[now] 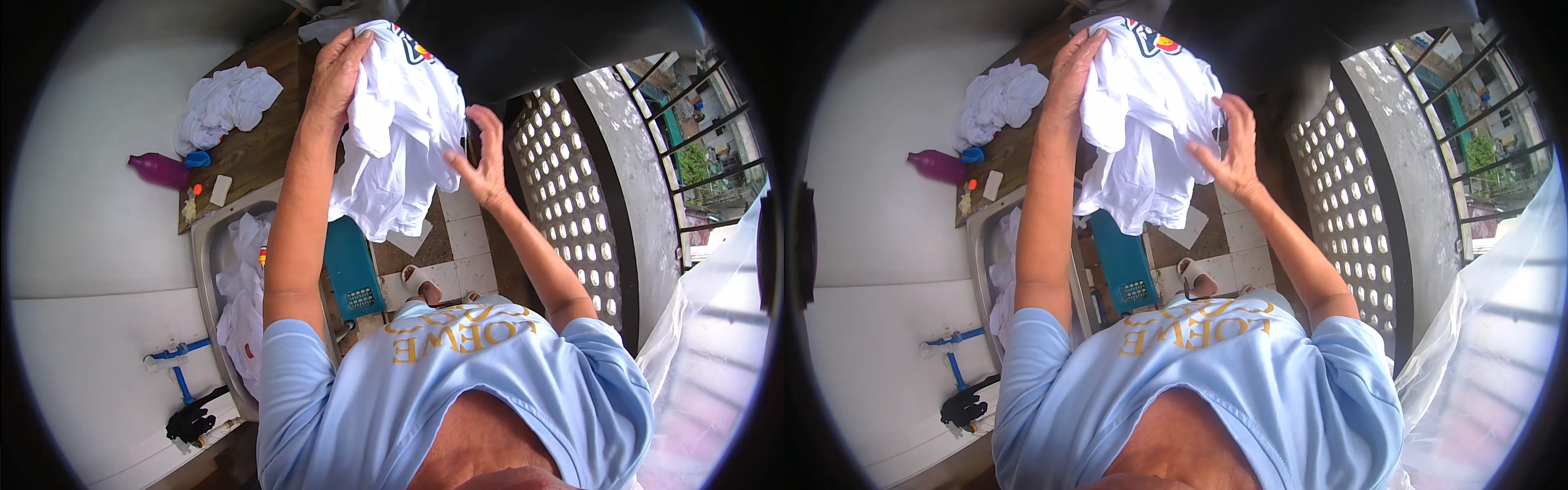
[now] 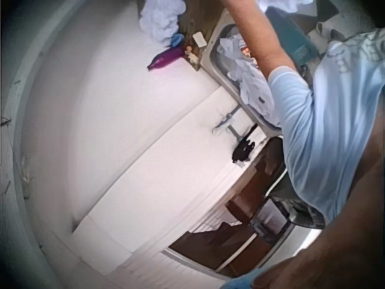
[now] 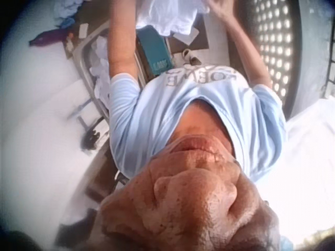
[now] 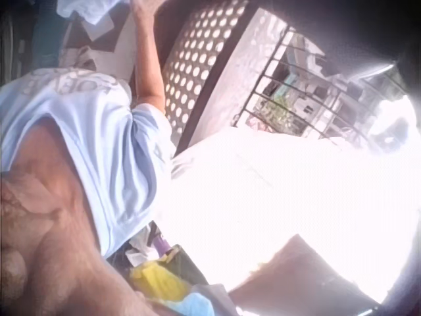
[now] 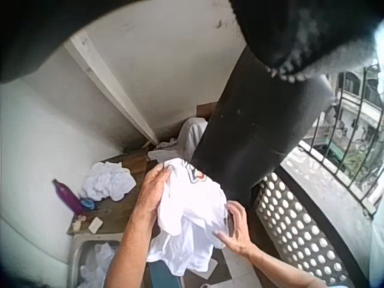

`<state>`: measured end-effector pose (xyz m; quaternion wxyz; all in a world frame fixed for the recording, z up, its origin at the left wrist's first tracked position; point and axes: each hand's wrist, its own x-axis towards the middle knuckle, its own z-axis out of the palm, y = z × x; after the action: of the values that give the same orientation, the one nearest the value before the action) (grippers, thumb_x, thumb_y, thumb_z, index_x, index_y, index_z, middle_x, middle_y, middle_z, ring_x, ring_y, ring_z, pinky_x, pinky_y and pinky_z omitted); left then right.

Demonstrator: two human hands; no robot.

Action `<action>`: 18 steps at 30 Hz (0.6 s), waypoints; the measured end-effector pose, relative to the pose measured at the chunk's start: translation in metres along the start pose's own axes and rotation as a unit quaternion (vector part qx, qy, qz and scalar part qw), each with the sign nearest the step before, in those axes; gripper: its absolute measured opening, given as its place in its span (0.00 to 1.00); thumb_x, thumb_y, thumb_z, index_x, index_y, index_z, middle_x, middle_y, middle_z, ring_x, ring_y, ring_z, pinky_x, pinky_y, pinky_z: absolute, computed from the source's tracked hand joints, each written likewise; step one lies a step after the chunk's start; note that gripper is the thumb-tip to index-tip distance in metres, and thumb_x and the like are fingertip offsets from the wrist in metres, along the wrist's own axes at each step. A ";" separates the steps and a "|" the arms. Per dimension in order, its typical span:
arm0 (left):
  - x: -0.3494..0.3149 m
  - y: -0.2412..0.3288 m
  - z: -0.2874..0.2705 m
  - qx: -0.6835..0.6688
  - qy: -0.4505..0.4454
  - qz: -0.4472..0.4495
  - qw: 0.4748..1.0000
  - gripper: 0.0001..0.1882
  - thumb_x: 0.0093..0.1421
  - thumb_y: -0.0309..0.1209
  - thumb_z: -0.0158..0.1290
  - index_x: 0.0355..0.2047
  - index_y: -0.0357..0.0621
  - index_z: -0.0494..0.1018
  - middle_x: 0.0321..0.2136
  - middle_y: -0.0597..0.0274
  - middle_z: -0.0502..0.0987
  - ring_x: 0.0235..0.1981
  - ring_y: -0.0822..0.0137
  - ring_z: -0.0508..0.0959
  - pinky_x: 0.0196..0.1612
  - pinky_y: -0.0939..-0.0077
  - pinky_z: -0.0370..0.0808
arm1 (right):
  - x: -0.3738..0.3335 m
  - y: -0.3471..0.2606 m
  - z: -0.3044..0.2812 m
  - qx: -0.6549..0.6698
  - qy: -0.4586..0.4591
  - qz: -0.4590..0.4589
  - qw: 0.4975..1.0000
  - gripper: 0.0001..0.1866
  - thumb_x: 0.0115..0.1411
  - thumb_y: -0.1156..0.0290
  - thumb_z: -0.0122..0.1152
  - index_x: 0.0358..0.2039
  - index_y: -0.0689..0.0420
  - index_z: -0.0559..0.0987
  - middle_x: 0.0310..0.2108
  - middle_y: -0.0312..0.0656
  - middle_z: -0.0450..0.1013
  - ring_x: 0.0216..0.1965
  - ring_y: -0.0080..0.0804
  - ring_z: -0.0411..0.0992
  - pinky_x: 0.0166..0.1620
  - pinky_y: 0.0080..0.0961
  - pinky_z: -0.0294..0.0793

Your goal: The person prepares clothes for washing by inspecting garments, applying liquid detergent from a bottle, and soaking items in a sink.

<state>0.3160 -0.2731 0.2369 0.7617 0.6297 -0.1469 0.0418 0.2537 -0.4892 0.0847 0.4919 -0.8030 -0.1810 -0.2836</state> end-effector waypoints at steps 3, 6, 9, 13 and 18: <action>-0.012 0.015 0.007 0.005 0.013 -0.025 1.000 0.13 0.63 0.37 0.51 0.40 0.41 0.76 0.31 0.68 0.78 0.31 0.77 0.77 0.36 0.83 0.72 | -0.043 -0.014 0.020 -0.030 -0.048 0.036 0.998 0.39 0.46 0.53 0.67 0.57 0.52 0.64 0.58 0.50 0.57 0.60 0.48 0.55 0.60 0.45 0.54; -0.023 0.023 0.002 0.041 0.024 -0.023 0.999 0.14 0.62 0.37 0.52 0.42 0.42 0.76 0.33 0.67 0.79 0.33 0.76 0.77 0.37 0.82 0.73 | -0.043 0.000 0.017 0.002 -0.043 0.064 0.997 0.29 0.51 0.65 0.64 0.54 0.54 0.67 0.52 0.48 0.64 0.55 0.44 0.62 0.57 0.40 0.60; -0.039 0.032 -0.015 0.069 0.063 -0.025 0.995 0.15 0.61 0.38 0.53 0.43 0.42 0.76 0.34 0.66 0.79 0.35 0.74 0.77 0.38 0.81 0.73 | -0.031 -0.001 0.000 0.091 -0.056 0.102 0.989 0.17 0.54 0.75 0.60 0.46 0.59 0.73 0.40 0.45 0.72 0.42 0.38 0.72 0.46 0.31 0.71; -0.067 0.029 -0.038 0.078 0.120 -0.045 0.989 0.14 0.61 0.39 0.54 0.41 0.42 0.75 0.32 0.67 0.78 0.33 0.75 0.77 0.37 0.83 0.73 | -0.006 0.000 -0.028 0.242 -0.085 0.169 0.952 0.14 0.58 0.68 0.64 0.43 0.59 0.77 0.34 0.37 0.74 0.37 0.25 0.71 0.44 0.24 0.71; -0.098 0.002 -0.057 0.043 0.130 -0.086 0.987 0.11 0.62 0.36 0.54 0.38 0.41 0.74 0.31 0.68 0.77 0.32 0.77 0.77 0.36 0.84 0.73 | 0.041 0.000 -0.074 0.300 -0.117 0.156 0.934 0.14 0.62 0.61 0.60 0.41 0.57 0.78 0.25 0.31 0.73 0.30 0.17 0.69 0.36 0.17 0.67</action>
<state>0.2317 -0.2053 0.2026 0.7476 0.6610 0.0103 0.0641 0.2643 -0.5549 0.1372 0.7232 -0.6639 -0.1864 -0.0394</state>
